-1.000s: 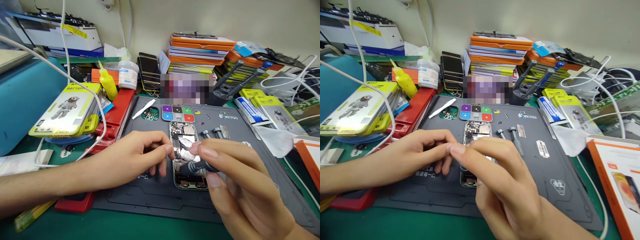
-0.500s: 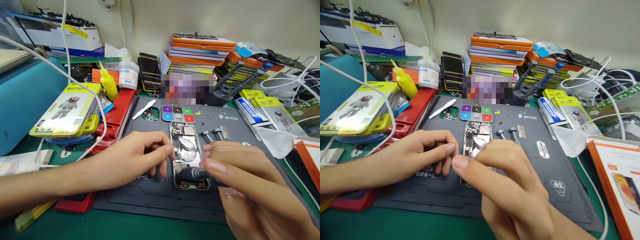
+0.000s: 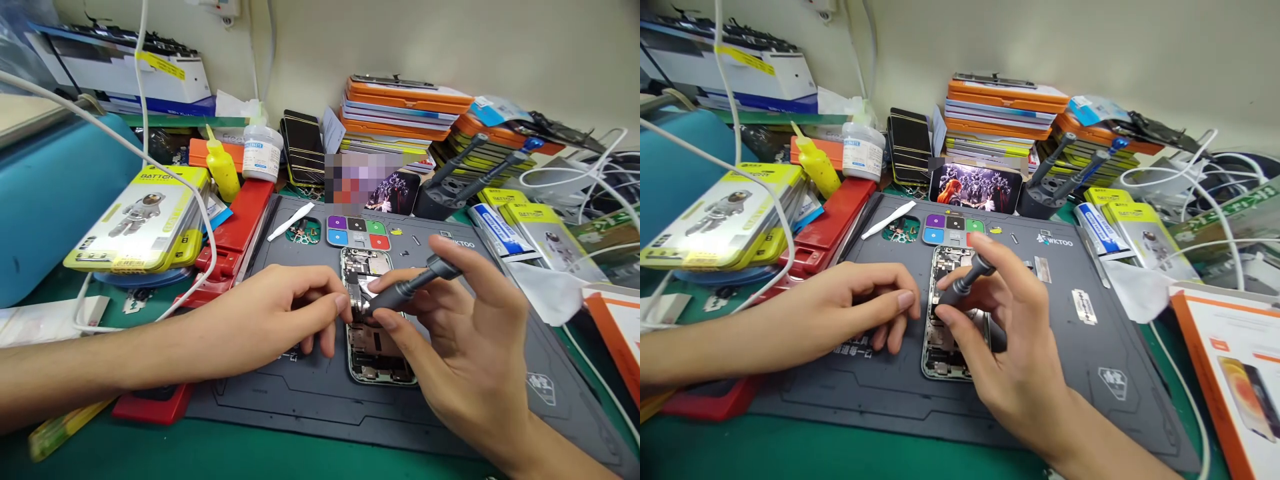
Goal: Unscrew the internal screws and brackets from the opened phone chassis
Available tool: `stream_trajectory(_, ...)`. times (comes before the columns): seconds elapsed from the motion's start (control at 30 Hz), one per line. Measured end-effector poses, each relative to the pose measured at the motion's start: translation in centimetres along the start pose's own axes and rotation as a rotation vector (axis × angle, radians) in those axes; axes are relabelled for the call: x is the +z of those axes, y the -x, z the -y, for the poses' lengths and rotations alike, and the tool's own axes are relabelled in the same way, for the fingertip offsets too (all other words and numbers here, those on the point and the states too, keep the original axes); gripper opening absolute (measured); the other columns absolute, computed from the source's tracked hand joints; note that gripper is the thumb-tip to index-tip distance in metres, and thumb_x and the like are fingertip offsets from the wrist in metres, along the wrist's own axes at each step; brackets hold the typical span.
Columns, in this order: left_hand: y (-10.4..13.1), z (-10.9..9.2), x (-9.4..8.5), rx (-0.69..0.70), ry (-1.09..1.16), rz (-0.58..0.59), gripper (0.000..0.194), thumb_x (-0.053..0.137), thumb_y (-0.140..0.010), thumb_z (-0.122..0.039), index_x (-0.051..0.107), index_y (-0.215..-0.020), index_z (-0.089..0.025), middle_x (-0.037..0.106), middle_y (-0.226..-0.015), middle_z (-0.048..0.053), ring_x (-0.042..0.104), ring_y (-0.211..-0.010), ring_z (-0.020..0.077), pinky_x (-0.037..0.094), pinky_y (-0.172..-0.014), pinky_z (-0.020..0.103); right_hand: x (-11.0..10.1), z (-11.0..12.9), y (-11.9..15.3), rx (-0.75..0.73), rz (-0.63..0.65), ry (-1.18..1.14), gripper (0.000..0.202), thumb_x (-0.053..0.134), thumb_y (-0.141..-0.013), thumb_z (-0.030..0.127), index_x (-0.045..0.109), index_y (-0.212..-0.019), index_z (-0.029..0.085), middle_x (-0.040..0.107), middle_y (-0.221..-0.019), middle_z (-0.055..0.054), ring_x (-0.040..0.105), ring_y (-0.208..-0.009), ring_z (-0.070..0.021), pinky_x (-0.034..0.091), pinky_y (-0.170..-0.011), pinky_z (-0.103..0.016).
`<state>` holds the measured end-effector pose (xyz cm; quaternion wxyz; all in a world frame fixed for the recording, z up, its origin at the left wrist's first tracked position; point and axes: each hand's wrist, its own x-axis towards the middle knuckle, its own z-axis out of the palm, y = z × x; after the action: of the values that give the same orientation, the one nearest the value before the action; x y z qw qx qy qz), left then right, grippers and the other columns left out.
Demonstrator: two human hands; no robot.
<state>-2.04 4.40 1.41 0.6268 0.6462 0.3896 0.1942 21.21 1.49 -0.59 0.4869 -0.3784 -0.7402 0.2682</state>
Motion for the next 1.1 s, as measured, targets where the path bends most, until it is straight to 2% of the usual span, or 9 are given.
stream_trajectory(0.13,0.1,-0.2,0.0,-0.008,0.006,-0.001,0.025,0.049,-0.111,-0.038,0.064,-0.097,-0.023,0.073,-0.079,-0.007,0.063,-0.069,0.0090,0.052,-0.066,0.021,0.2,-0.5,0.1,-0.023,0.062,0.043,0.081,0.065,-0.094,0.000,0.037,-0.160,0.039,0.067,-0.120,-0.006,0.075,-0.099,-0.0185,0.071,-0.081,-0.034)
stream_trajectory(0.3,0.1,-0.4,0.0,-0.026,0.017,-0.001,0.025,0.050,-0.111,-0.037,0.064,-0.096,-0.022,0.073,-0.079,-0.006,0.063,-0.070,0.0094,0.052,-0.067,0.021,0.1,-1.0,0.6,-0.065,0.117,0.068,0.088,0.065,-0.092,-0.003,0.034,-0.162,0.040,0.065,-0.132,-0.008,0.073,-0.105,-0.0215,0.071,-0.079,-0.037)
stream_trajectory(0.43,0.0,-0.4,0.0,-0.019,0.013,0.004,0.026,0.050,-0.111,-0.037,0.063,-0.096,-0.022,0.073,-0.080,-0.005,0.063,-0.070,0.0096,0.052,-0.068,0.022,0.0,-1.0,0.3,-0.115,0.118,0.095,0.086,0.066,-0.092,-0.002,0.035,-0.163,0.035,0.065,-0.135,-0.009,0.073,-0.104,-0.0221,0.070,-0.085,-0.041)
stream_trajectory(0.57,0.0,-0.3,0.0,-0.003,0.022,0.004,0.026,0.049,-0.111,-0.038,0.062,-0.095,-0.022,0.071,-0.080,-0.005,0.064,-0.072,0.0098,0.052,-0.069,0.022,-0.5,-0.5,-0.4,-0.272,0.162,0.176,0.087,0.071,-0.086,-0.005,0.040,-0.160,0.029,0.067,-0.137,-0.007,0.069,-0.112,-0.0206,0.064,-0.099,-0.038)
stream_trajectory(0.67,0.0,-0.2,0.0,0.012,0.009,0.007,0.027,0.048,-0.112,-0.039,0.062,-0.096,-0.022,0.072,-0.081,-0.005,0.063,-0.072,0.0102,0.053,-0.069,0.022,-0.9,0.0,-0.6,-0.274,0.221,0.209,0.079,0.053,-0.090,-0.007,0.040,-0.162,0.024,0.063,-0.142,-0.006,0.060,-0.132,-0.0188,0.054,-0.115,-0.037)
stream_trajectory(0.73,0.1,-0.2,-0.1,0.013,0.009,0.009,0.027,0.047,-0.112,-0.039,0.062,-0.097,-0.022,0.071,-0.082,-0.004,0.063,-0.071,0.0103,0.053,-0.069,0.023,-1.0,0.1,-0.4,-0.284,0.258,0.207,0.080,0.049,-0.090,-0.004,0.035,-0.164,0.021,0.057,-0.151,-0.007,0.054,-0.140,-0.0195,0.048,-0.121,-0.039)
stream_trajectory(0.83,0.1,-0.3,0.0,0.009,0.014,0.011,0.028,0.047,-0.112,-0.040,0.062,-0.096,-0.021,0.071,-0.082,-0.004,0.063,-0.072,0.0102,0.053,-0.069,0.023,-1.1,-0.1,-0.2,-0.341,0.225,0.242,0.085,0.059,-0.087,-0.006,0.035,-0.164,0.020,0.058,-0.151,-0.008,0.056,-0.136,-0.0216,0.049,-0.120,-0.041)
stream_trajectory(0.97,0.0,-0.3,0.0,-0.005,0.032,0.013,0.026,0.048,-0.111,-0.038,0.061,-0.096,-0.022,0.072,-0.080,-0.005,0.063,-0.071,0.0099,0.052,-0.068,0.022,-1.2,-0.7,-0.1,-0.292,0.242,0.143,0.088,0.051,-0.087,-0.010,0.030,-0.166,0.021,0.054,-0.156,-0.010,0.057,-0.138,-0.0244,0.049,-0.119,-0.047)
stream_trajectory(1.1,0.0,-0.3,0.0,-0.019,0.049,0.011,0.025,0.050,-0.111,-0.037,0.062,-0.096,-0.021,0.072,-0.079,-0.005,0.063,-0.071,0.0097,0.052,-0.069,0.021,-0.9,-0.9,-0.1,-0.260,0.195,0.164,0.094,0.065,-0.086,-0.006,0.028,-0.166,0.025,0.054,-0.156,-0.010,0.060,-0.132,-0.0244,0.056,-0.112,-0.046)
